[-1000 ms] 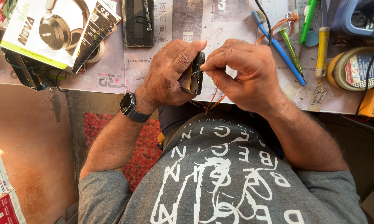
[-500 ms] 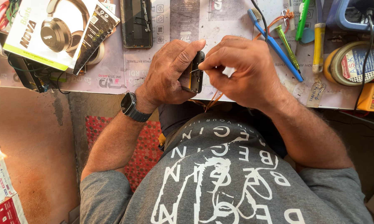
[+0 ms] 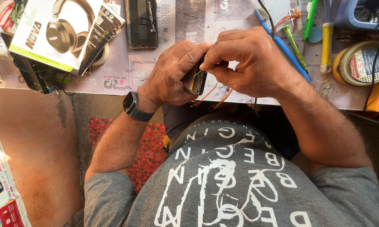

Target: The person uses a green precision knife to carefully pry and scrape along the seam of a black smartphone. They then use a small blue brush to clean the device's edges and ports. Finally, they connect a USB cable to the phone.

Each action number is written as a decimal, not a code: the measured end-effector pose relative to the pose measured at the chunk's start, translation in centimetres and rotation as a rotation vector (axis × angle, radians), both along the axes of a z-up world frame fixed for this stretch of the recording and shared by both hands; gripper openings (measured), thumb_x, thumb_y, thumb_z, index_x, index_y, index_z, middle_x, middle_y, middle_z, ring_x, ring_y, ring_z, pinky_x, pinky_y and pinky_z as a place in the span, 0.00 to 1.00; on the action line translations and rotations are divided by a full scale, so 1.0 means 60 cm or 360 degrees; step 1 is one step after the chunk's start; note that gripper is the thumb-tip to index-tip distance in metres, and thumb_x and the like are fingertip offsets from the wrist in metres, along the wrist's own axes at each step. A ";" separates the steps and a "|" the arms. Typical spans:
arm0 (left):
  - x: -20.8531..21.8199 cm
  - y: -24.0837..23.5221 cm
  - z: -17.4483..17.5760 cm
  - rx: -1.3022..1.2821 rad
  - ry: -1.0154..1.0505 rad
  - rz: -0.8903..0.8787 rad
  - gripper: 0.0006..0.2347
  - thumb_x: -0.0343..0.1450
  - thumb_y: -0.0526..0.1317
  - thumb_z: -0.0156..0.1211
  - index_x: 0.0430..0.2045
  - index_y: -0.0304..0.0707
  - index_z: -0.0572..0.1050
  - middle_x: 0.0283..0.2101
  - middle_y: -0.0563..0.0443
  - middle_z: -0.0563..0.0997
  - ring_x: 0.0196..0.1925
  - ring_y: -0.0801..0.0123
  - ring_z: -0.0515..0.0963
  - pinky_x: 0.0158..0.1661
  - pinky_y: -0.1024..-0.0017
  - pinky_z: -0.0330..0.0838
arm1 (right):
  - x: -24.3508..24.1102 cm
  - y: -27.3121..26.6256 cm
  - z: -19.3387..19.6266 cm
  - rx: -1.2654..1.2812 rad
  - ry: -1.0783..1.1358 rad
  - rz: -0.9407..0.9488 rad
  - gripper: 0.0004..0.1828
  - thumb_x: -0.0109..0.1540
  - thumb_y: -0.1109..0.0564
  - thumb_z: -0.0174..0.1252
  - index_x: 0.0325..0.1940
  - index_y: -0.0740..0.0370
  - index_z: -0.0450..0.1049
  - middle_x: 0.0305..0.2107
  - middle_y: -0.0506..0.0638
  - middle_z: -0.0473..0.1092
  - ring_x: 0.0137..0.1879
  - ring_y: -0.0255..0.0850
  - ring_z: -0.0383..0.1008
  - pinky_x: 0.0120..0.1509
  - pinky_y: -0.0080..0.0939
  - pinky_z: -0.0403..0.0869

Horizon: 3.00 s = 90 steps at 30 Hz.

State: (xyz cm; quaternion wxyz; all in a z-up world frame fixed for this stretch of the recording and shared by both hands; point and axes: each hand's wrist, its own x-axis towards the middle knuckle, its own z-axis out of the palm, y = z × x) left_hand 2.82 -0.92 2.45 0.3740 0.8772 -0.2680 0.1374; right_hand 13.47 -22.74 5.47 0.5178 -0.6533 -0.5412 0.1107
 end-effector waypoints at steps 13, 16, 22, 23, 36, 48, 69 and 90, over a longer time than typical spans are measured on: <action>0.006 0.015 0.003 0.0059 0.0134 -0.0097 0.35 0.67 0.37 0.74 0.69 0.36 0.61 0.53 0.43 0.77 0.53 0.49 0.78 0.53 0.59 0.73 | -0.005 0.006 -0.008 0.0045 -0.0016 -0.0053 0.10 0.58 0.71 0.66 0.40 0.62 0.79 0.32 0.51 0.76 0.39 0.44 0.79 0.41 0.40 0.76; 0.007 0.014 0.000 0.0073 0.0139 -0.0108 0.35 0.68 0.36 0.73 0.70 0.38 0.60 0.52 0.43 0.77 0.53 0.50 0.78 0.53 0.59 0.73 | -0.011 0.001 -0.011 0.0070 -0.0097 -0.0100 0.09 0.59 0.71 0.66 0.40 0.63 0.78 0.32 0.52 0.76 0.40 0.46 0.78 0.42 0.42 0.75; 0.009 0.009 -0.002 0.0113 0.0130 -0.0097 0.35 0.66 0.36 0.73 0.69 0.38 0.61 0.48 0.46 0.77 0.48 0.51 0.78 0.51 0.57 0.72 | -0.014 0.000 -0.015 -0.0153 0.0288 -0.0163 0.07 0.58 0.69 0.65 0.38 0.62 0.80 0.30 0.50 0.78 0.34 0.38 0.80 0.35 0.36 0.76; 0.008 0.008 -0.002 0.0107 0.0095 -0.0098 0.34 0.67 0.35 0.72 0.69 0.39 0.60 0.49 0.46 0.77 0.48 0.52 0.78 0.51 0.59 0.72 | -0.016 -0.001 -0.017 -0.0182 0.0391 -0.0161 0.07 0.58 0.69 0.65 0.37 0.62 0.81 0.29 0.49 0.78 0.34 0.37 0.80 0.35 0.36 0.76; 0.003 0.013 -0.008 0.0046 0.0111 -0.0017 0.35 0.64 0.28 0.66 0.70 0.39 0.62 0.45 0.45 0.75 0.43 0.55 0.77 0.46 0.62 0.73 | -0.028 -0.004 -0.030 0.0095 0.0123 -0.0267 0.06 0.64 0.68 0.68 0.41 0.64 0.78 0.33 0.51 0.77 0.37 0.36 0.79 0.38 0.34 0.75; 0.004 0.010 -0.003 0.0074 0.0083 -0.0019 0.33 0.66 0.30 0.68 0.69 0.37 0.62 0.45 0.45 0.75 0.44 0.53 0.77 0.48 0.61 0.73 | -0.035 -0.004 -0.020 0.0075 -0.0127 -0.0281 0.10 0.59 0.70 0.67 0.43 0.63 0.78 0.37 0.51 0.76 0.44 0.45 0.78 0.46 0.43 0.76; -0.039 0.025 0.049 -0.0014 0.0467 -0.0174 0.32 0.68 0.35 0.70 0.67 0.35 0.60 0.50 0.43 0.77 0.50 0.52 0.79 0.51 0.62 0.74 | -0.048 0.005 -0.019 0.0073 0.0653 -0.0039 0.08 0.60 0.70 0.66 0.40 0.61 0.80 0.32 0.47 0.78 0.33 0.31 0.76 0.35 0.31 0.74; -0.055 0.049 0.084 0.0354 0.0676 -0.0113 0.33 0.66 0.38 0.69 0.68 0.35 0.62 0.42 0.42 0.74 0.45 0.48 0.76 0.48 0.55 0.70 | -0.074 0.027 -0.089 0.0220 0.1117 0.0116 0.10 0.61 0.73 0.60 0.42 0.66 0.80 0.35 0.51 0.78 0.41 0.33 0.78 0.46 0.31 0.77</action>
